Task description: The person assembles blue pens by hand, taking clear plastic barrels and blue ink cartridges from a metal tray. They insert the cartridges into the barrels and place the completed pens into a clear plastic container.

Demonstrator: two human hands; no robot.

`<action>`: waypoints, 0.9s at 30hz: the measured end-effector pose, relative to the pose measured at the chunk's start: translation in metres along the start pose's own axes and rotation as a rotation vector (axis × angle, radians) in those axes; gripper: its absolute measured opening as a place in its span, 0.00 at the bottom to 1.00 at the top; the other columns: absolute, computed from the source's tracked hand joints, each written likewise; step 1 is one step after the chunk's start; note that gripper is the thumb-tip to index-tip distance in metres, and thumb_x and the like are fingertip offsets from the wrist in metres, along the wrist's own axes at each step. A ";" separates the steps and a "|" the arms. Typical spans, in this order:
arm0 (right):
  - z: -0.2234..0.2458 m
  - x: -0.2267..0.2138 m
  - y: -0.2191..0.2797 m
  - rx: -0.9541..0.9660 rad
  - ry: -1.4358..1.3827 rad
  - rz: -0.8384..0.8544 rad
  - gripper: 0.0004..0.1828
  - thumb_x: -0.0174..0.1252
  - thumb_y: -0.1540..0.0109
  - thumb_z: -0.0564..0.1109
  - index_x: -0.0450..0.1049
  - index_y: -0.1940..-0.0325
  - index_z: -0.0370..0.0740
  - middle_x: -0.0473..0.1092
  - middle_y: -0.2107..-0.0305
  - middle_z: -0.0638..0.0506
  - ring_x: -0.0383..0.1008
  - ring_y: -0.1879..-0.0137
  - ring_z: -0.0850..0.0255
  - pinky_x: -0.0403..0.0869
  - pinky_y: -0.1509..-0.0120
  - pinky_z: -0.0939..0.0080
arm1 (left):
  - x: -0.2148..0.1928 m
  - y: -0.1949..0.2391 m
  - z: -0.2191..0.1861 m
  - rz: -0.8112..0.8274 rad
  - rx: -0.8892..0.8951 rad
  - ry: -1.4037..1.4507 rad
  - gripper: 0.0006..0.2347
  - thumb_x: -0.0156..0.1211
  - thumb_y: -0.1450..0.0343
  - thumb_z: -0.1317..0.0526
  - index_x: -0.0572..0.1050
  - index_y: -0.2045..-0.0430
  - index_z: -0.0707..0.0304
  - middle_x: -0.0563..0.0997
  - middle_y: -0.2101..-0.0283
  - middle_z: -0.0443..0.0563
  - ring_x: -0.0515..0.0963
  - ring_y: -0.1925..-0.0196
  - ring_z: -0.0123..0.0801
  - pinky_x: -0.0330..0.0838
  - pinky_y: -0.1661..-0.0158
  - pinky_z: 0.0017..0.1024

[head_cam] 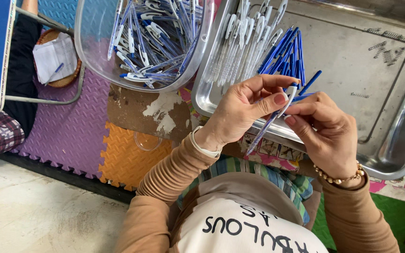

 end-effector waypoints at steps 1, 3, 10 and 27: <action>0.002 0.000 0.000 0.001 0.022 0.008 0.03 0.65 0.30 0.37 0.80 0.52 0.38 0.73 0.63 0.52 0.70 0.57 0.64 0.69 0.49 0.68 | 0.000 0.000 -0.001 -0.005 0.001 -0.011 0.15 0.66 0.22 0.59 0.79 0.41 0.57 0.83 0.43 0.43 0.79 0.50 0.21 0.78 0.44 0.20; 0.004 0.001 -0.001 0.000 0.041 0.017 0.03 0.64 0.30 0.37 0.80 0.53 0.40 0.72 0.64 0.54 0.69 0.58 0.65 0.68 0.50 0.68 | 0.000 0.000 -0.001 -0.011 0.003 -0.025 0.15 0.66 0.22 0.58 0.79 0.41 0.57 0.83 0.43 0.42 0.78 0.50 0.20 0.77 0.43 0.19; 0.001 0.001 0.001 0.002 0.087 0.031 0.01 0.64 0.30 0.39 0.80 0.55 0.41 0.71 0.65 0.54 0.69 0.59 0.65 0.67 0.51 0.68 | 0.005 0.005 -0.003 -0.003 0.006 -0.074 0.14 0.64 0.21 0.57 0.79 0.42 0.56 0.83 0.44 0.42 0.80 0.51 0.21 0.79 0.43 0.21; 0.003 0.012 0.005 -0.052 0.305 -0.252 0.04 0.67 0.26 0.30 0.83 0.49 0.33 0.71 0.59 0.44 0.68 0.64 0.60 0.64 0.62 0.63 | 0.011 0.010 -0.005 -0.101 0.069 -0.518 0.17 0.60 0.22 0.54 0.75 0.38 0.54 0.81 0.44 0.49 0.84 0.50 0.28 0.83 0.44 0.24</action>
Point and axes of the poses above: each hand's wrist, its own y-axis away from the middle knuckle, its own x-axis out of the palm, z = x × y, the point moved 2 cm from there along -y, towards the middle knuckle
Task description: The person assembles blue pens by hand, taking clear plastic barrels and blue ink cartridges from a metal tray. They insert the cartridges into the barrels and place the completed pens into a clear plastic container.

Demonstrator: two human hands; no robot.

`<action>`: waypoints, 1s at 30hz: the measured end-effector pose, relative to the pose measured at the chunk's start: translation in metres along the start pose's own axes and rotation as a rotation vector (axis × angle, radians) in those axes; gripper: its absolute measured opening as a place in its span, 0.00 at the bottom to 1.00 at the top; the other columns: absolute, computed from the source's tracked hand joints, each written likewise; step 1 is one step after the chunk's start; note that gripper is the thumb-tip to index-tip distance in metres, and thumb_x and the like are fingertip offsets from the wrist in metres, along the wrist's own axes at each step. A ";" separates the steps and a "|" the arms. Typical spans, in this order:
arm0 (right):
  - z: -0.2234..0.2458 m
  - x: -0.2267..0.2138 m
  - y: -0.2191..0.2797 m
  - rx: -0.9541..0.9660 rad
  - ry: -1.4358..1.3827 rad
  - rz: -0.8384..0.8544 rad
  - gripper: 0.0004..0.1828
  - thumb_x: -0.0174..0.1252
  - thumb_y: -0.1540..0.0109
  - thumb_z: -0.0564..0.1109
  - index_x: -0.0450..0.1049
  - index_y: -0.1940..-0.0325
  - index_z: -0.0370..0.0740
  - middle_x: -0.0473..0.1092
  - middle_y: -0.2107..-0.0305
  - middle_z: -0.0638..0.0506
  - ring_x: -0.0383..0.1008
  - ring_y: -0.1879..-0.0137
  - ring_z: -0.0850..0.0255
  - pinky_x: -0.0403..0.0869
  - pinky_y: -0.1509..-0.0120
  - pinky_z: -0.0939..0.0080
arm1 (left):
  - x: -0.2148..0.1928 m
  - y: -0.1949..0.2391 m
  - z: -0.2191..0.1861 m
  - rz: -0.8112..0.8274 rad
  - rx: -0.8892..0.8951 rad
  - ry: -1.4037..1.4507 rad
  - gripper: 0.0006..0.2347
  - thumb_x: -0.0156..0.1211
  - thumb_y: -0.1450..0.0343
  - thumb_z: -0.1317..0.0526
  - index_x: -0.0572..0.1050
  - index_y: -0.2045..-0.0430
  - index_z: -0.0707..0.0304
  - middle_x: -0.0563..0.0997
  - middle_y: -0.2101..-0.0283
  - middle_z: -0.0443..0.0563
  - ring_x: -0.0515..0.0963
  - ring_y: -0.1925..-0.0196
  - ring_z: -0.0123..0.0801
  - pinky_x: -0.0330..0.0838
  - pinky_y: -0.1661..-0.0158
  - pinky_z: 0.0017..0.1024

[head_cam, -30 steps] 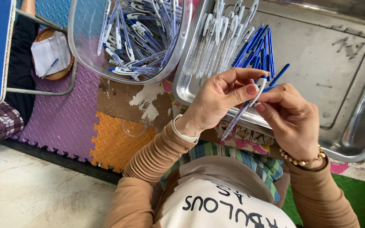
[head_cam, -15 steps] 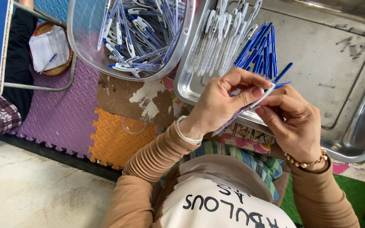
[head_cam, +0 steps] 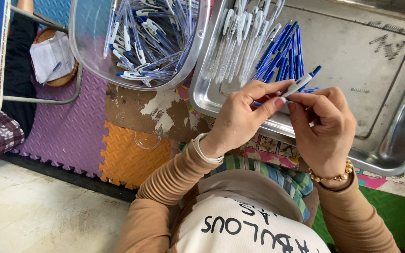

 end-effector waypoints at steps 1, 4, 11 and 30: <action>0.003 -0.001 -0.001 -0.019 0.019 0.017 0.05 0.66 0.25 0.30 0.84 0.48 0.35 0.70 0.59 0.45 0.68 0.64 0.60 0.66 0.61 0.63 | -0.002 -0.001 -0.001 0.010 -0.002 0.075 0.16 0.59 0.22 0.57 0.75 0.39 0.58 0.81 0.41 0.52 0.83 0.43 0.33 0.82 0.39 0.26; 0.006 -0.006 -0.002 -0.034 0.030 0.030 0.06 0.66 0.26 0.31 0.84 0.47 0.36 0.70 0.59 0.45 0.67 0.64 0.61 0.67 0.60 0.63 | -0.005 -0.004 0.008 0.021 -0.051 0.323 0.15 0.61 0.22 0.62 0.76 0.40 0.64 0.82 0.41 0.54 0.83 0.39 0.35 0.81 0.36 0.27; 0.013 -0.008 -0.002 0.027 0.004 -0.001 0.07 0.67 0.26 0.32 0.85 0.46 0.39 0.69 0.60 0.47 0.61 0.68 0.64 0.61 0.64 0.65 | 0.000 -0.001 0.032 0.027 -0.203 0.658 0.16 0.64 0.22 0.62 0.77 0.38 0.63 0.86 0.50 0.55 0.85 0.50 0.30 0.82 0.48 0.25; 0.020 -0.006 -0.009 0.042 -0.027 -0.011 0.06 0.68 0.27 0.32 0.84 0.48 0.38 0.72 0.61 0.48 0.65 0.67 0.64 0.62 0.63 0.65 | 0.006 0.006 0.025 0.038 -0.108 0.619 0.17 0.65 0.21 0.60 0.76 0.36 0.58 0.81 0.48 0.44 0.80 0.47 0.22 0.82 0.45 0.23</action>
Point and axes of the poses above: each hand's wrist, its own y-axis away from the middle knuckle, its own x-axis out of the palm, z = x × y, the point moved 2 cm from there along -y, towards the middle knuckle
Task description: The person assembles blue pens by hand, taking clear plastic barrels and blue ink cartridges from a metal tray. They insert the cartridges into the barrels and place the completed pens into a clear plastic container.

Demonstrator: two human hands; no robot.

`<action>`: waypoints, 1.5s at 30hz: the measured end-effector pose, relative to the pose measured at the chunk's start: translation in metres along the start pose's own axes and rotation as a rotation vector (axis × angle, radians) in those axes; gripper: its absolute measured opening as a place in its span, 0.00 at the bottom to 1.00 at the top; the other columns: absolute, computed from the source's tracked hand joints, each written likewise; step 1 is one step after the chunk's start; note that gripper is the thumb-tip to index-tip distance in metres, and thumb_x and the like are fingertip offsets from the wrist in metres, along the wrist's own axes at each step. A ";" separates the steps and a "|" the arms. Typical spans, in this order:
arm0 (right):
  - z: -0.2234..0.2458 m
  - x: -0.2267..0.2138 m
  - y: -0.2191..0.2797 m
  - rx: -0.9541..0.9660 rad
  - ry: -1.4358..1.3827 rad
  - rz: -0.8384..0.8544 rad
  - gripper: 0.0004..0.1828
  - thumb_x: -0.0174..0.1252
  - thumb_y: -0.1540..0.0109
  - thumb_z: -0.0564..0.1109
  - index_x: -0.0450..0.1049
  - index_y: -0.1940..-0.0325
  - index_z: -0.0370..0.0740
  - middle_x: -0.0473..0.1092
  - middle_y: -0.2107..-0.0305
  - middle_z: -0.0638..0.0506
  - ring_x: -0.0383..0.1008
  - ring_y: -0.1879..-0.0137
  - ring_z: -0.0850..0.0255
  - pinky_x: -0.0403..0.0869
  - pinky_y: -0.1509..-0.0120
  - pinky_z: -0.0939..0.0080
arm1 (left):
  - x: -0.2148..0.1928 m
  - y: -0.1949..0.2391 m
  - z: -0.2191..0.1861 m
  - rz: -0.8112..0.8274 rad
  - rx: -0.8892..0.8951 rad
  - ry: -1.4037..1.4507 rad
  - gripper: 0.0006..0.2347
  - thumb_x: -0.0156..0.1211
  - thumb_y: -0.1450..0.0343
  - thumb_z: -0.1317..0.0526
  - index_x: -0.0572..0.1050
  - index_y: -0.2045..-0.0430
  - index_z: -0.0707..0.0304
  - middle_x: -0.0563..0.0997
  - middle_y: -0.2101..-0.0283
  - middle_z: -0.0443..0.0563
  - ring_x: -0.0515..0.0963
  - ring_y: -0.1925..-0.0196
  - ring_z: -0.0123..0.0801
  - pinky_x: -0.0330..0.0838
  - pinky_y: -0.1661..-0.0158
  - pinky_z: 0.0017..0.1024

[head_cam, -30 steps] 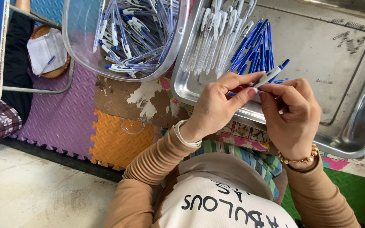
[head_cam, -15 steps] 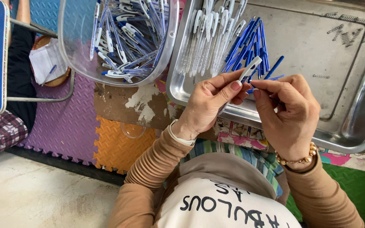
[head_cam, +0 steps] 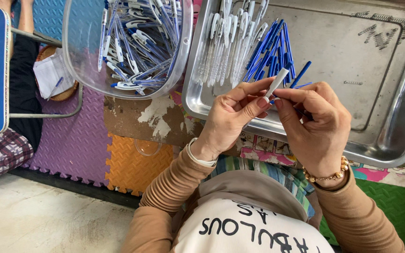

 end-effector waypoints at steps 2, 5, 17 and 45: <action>0.001 0.000 -0.001 0.002 -0.028 0.008 0.05 0.68 0.28 0.32 0.84 0.48 0.37 0.71 0.62 0.48 0.66 0.65 0.63 0.63 0.62 0.65 | -0.001 0.001 0.002 -0.022 0.030 -0.041 0.17 0.66 0.22 0.62 0.76 0.37 0.59 0.82 0.46 0.47 0.78 0.43 0.23 0.82 0.44 0.22; 0.001 0.000 -0.001 -0.001 -0.003 0.009 0.05 0.69 0.29 0.32 0.84 0.50 0.37 0.70 0.63 0.48 0.68 0.65 0.63 0.64 0.63 0.65 | 0.003 0.003 -0.004 -0.029 0.096 -0.158 0.16 0.64 0.21 0.64 0.76 0.38 0.59 0.81 0.37 0.49 0.79 0.37 0.28 0.80 0.36 0.25; -0.008 0.010 0.002 0.024 0.031 -0.088 0.07 0.68 0.29 0.32 0.83 0.49 0.40 0.69 0.62 0.48 0.67 0.64 0.60 0.65 0.61 0.62 | 0.022 0.000 -0.005 -0.193 0.202 -0.366 0.14 0.59 0.19 0.60 0.77 0.39 0.52 0.75 0.53 0.44 0.80 0.49 0.25 0.84 0.44 0.23; -0.028 -0.031 -0.037 0.356 -0.868 -0.108 0.15 0.53 0.27 0.60 0.67 0.52 0.48 0.74 0.63 0.49 0.73 0.69 0.69 0.56 0.79 0.78 | -0.006 0.008 -0.018 0.129 -0.226 -0.223 0.17 0.53 0.20 0.55 0.76 0.41 0.67 0.79 0.70 0.50 0.65 0.77 0.22 0.61 0.76 0.16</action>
Point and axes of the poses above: each hand's wrist, its own y-axis away from the middle knuckle, its own x-axis out of the palm, z = x × y, the point moved 2 cm from there along -y, towards the middle knuckle
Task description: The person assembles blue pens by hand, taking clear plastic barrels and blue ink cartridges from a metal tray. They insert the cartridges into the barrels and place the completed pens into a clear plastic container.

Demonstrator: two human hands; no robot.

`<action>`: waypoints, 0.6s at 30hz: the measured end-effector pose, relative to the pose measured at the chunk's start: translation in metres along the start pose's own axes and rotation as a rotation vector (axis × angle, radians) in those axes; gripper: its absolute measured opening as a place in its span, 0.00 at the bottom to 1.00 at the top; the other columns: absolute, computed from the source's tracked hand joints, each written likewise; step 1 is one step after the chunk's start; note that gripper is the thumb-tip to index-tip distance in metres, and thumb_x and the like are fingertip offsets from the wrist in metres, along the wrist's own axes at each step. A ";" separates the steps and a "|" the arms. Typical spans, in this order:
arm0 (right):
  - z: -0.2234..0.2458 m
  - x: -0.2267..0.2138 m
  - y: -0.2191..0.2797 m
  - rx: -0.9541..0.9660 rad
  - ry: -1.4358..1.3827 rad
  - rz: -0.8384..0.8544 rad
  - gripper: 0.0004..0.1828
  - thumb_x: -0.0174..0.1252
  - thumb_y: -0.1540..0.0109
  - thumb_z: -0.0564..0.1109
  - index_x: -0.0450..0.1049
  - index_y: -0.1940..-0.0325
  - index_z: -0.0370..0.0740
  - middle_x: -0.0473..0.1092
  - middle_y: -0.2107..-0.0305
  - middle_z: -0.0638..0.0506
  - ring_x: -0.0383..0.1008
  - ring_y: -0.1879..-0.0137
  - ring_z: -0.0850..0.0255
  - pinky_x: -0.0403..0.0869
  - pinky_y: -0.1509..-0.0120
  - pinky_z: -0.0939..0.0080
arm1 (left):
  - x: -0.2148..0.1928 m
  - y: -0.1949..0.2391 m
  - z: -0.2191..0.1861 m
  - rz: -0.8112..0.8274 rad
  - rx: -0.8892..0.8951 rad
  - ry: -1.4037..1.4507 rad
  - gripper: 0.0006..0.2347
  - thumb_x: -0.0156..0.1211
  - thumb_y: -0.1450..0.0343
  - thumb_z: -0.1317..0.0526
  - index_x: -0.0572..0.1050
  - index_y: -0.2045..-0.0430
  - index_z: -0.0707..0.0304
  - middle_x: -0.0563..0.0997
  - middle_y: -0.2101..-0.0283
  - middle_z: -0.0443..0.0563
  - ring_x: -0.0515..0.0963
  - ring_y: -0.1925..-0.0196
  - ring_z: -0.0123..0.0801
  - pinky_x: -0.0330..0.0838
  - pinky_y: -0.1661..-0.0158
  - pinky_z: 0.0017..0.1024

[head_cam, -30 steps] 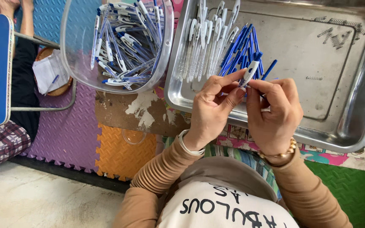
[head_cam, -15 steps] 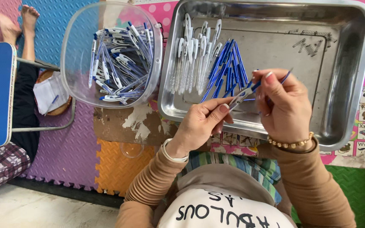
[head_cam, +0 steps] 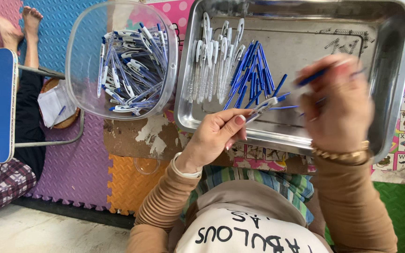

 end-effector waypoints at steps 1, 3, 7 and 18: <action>-0.001 -0.012 -0.006 0.076 -0.169 -0.139 0.14 0.56 0.30 0.60 0.70 0.52 0.50 0.76 0.62 0.50 0.77 0.63 0.65 0.57 0.78 0.76 | -0.002 0.002 -0.004 -0.028 0.018 -0.121 0.18 0.53 0.20 0.54 0.76 0.41 0.66 0.80 0.69 0.49 0.68 0.76 0.22 0.64 0.76 0.17; -0.003 -0.023 -0.011 0.142 -0.340 -0.286 0.15 0.59 0.33 0.60 0.74 0.52 0.51 0.79 0.62 0.50 0.81 0.58 0.61 0.57 0.78 0.73 | -0.005 0.002 -0.014 -0.050 0.036 -0.246 0.18 0.53 0.21 0.53 0.77 0.40 0.65 0.81 0.68 0.49 0.71 0.75 0.23 0.67 0.76 0.17; -0.033 -0.012 -0.003 0.362 -0.418 -0.162 0.08 0.59 0.33 0.52 0.75 0.57 0.48 0.72 0.68 0.52 0.76 0.70 0.63 0.56 0.82 0.76 | 0.001 -0.004 -0.043 -0.171 0.350 -0.841 0.12 0.60 0.22 0.58 0.80 0.45 0.55 0.75 0.66 0.42 0.69 0.70 0.26 0.63 0.69 0.25; -0.048 -0.008 0.002 0.535 -0.625 0.015 0.20 0.56 0.30 0.52 0.74 0.45 0.31 0.71 0.78 0.44 0.77 0.71 0.63 0.48 0.85 0.75 | 0.057 -0.032 -0.117 -0.150 0.952 -1.853 0.08 0.65 0.29 0.66 0.73 0.77 0.54 0.73 0.69 0.47 0.72 0.67 0.40 0.65 0.66 0.37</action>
Point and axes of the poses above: each hand's wrist, its own y-axis away from the middle knuckle, its own x-axis out of the palm, z = x × y, the point moved 2 cm from there along -y, towards the middle knuckle
